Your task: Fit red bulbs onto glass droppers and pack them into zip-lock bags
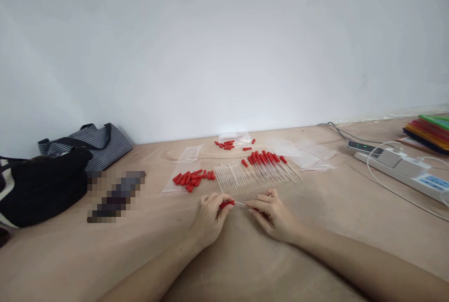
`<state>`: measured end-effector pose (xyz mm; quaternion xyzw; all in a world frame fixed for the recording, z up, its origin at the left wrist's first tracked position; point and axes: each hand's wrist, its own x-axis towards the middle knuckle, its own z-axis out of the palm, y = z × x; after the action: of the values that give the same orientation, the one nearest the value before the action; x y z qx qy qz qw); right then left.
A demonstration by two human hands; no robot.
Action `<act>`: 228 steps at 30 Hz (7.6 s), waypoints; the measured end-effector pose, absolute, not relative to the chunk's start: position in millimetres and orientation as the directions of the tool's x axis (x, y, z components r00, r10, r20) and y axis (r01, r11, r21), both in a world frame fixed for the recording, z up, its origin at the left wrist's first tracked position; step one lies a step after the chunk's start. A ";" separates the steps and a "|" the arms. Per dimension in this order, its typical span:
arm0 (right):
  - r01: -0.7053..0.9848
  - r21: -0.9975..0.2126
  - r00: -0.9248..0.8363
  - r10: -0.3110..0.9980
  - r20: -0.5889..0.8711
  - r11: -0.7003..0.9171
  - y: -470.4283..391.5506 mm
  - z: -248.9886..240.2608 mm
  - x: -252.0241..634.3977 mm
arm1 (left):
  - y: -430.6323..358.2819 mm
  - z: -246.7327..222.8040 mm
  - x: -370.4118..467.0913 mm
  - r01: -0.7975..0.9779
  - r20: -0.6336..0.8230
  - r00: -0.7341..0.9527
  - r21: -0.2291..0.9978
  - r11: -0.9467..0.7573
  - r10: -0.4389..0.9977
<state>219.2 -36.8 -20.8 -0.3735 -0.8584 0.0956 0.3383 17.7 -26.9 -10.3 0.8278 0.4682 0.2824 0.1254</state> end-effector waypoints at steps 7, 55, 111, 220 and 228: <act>0.595 -0.294 -0.529 0.640 0.558 0.748 -31.9 -25.5 219.6 | -27.7 -12.2 18.9 0.703 0.290 0.400 0.512 -0.494 0.869; 0.949 -0.301 0.031 0.921 0.388 0.095 46.3 -14.6 216.1 | 15.2 -3.1 -24.5 0.965 0.450 0.015 0.228 -0.131 0.893; 0.697 -0.458 -0.300 0.805 0.512 0.551 -16.4 -26.3 235.1 | -17.2 -9.1 9.5 0.694 0.461 0.315 0.484 -0.533 0.829; 0.963 -0.270 0.099 0.957 0.274 -0.023 48.4 -5.3 203.6 | 11.9 -8.1 -8.7 0.959 0.431 0.085 0.210 -0.192 0.898; 0.973 -0.198 -0.031 0.916 0.400 0.119 47.0 -6.8 198.3 | 24.6 -9.2 -11.1 0.985 0.540 0.112 0.052 -0.166 0.834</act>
<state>198.3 47.0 -6.8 -0.6604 -0.7150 -0.0649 0.2200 -11.1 24.6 -9.2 0.7275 0.6250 0.2313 -0.1630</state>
